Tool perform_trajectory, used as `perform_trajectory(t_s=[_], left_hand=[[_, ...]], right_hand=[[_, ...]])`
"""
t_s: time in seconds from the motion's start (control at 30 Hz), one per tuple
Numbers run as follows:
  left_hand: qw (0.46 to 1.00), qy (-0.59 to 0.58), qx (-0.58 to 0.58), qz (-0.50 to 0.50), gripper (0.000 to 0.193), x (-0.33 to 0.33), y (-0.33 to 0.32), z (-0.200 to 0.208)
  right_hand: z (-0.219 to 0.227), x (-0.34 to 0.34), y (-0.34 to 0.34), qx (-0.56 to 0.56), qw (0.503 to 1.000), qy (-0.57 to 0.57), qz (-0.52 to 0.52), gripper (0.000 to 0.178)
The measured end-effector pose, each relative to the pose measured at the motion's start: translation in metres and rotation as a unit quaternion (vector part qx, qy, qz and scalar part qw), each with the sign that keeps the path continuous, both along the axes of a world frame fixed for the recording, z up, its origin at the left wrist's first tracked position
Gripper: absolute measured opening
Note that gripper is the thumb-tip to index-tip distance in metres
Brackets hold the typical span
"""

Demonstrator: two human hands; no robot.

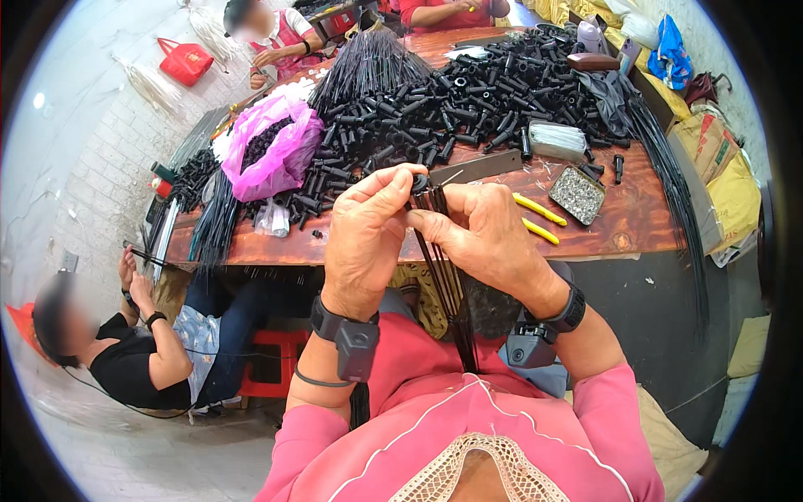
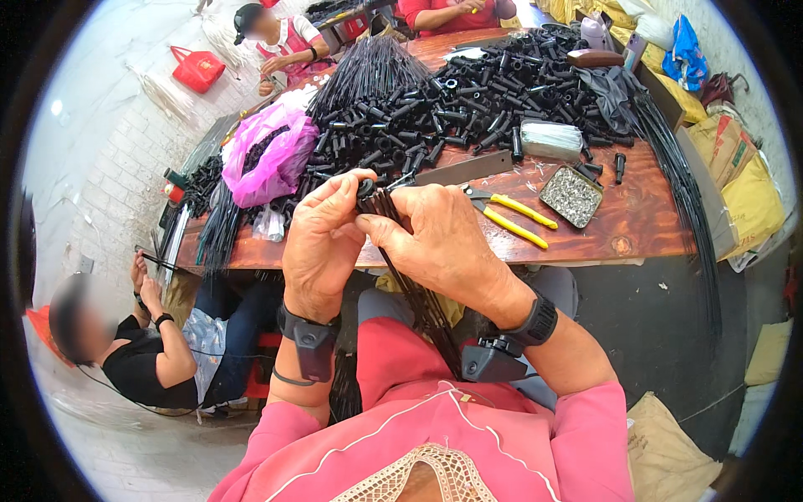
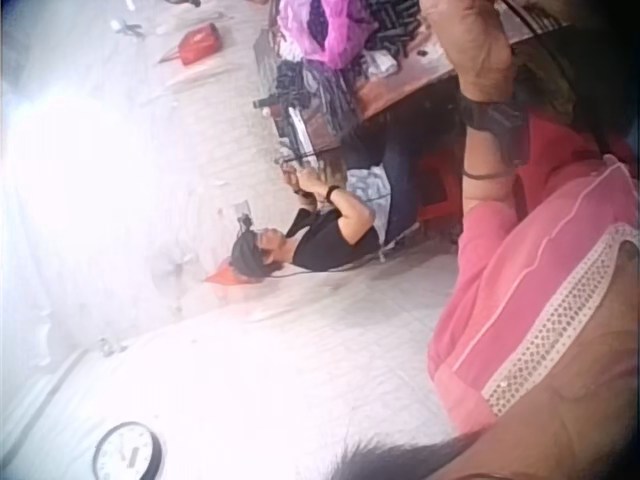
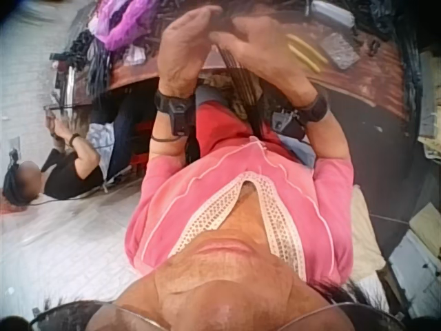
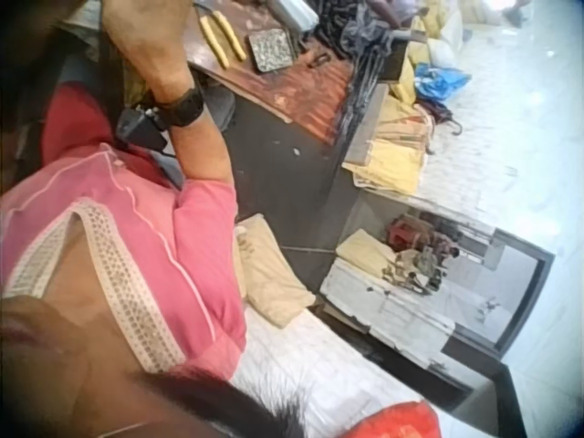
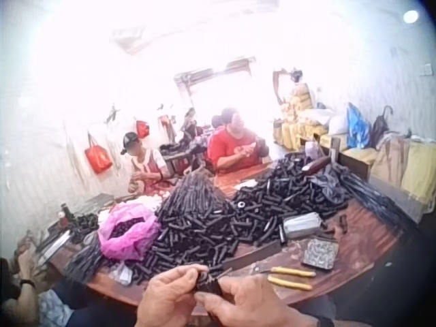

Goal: Assembling plastic components and tips onto umbrella ribs at a factory workstation.

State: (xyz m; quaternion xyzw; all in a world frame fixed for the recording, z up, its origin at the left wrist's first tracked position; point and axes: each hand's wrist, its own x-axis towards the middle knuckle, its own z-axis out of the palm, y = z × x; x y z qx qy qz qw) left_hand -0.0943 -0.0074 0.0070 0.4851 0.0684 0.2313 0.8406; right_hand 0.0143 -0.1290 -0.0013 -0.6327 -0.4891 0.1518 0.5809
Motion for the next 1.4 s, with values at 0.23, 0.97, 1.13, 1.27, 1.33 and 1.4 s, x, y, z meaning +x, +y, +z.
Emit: perform_trajectory(t_s=[0.23,0.97,1.13,1.27,1.33,1.4], left_hand=[[0.996,0.004,0.009,0.092,0.019,0.004,-0.006,-0.002],[0.996,-0.055,0.069,0.007,0.029,0.002,0.016,-0.022],[0.994,-0.085,0.061,-0.033,0.029,0.001,0.020,-0.026],[0.994,-0.084,0.062,-0.031,0.029,0.003,0.020,-0.025],[0.993,-0.093,0.058,-0.034,0.030,0.002,0.021,-0.026],[0.992,-0.103,0.054,-0.047,0.031,0.000,0.020,-0.028]], right_hand=[[-0.008,0.002,0.006,0.023,0.999,-0.005,-0.036,0.035],[-0.020,0.030,0.008,0.039,0.958,0.233,0.164,0.023],[-0.015,0.030,0.008,0.005,0.955,0.226,0.190,0.024],[-0.012,0.025,0.012,0.019,0.954,0.237,0.182,0.024],[-0.012,0.023,0.013,0.031,0.962,0.219,0.161,0.025],[-0.012,0.022,0.011,0.023,0.959,0.229,0.164,0.025]])
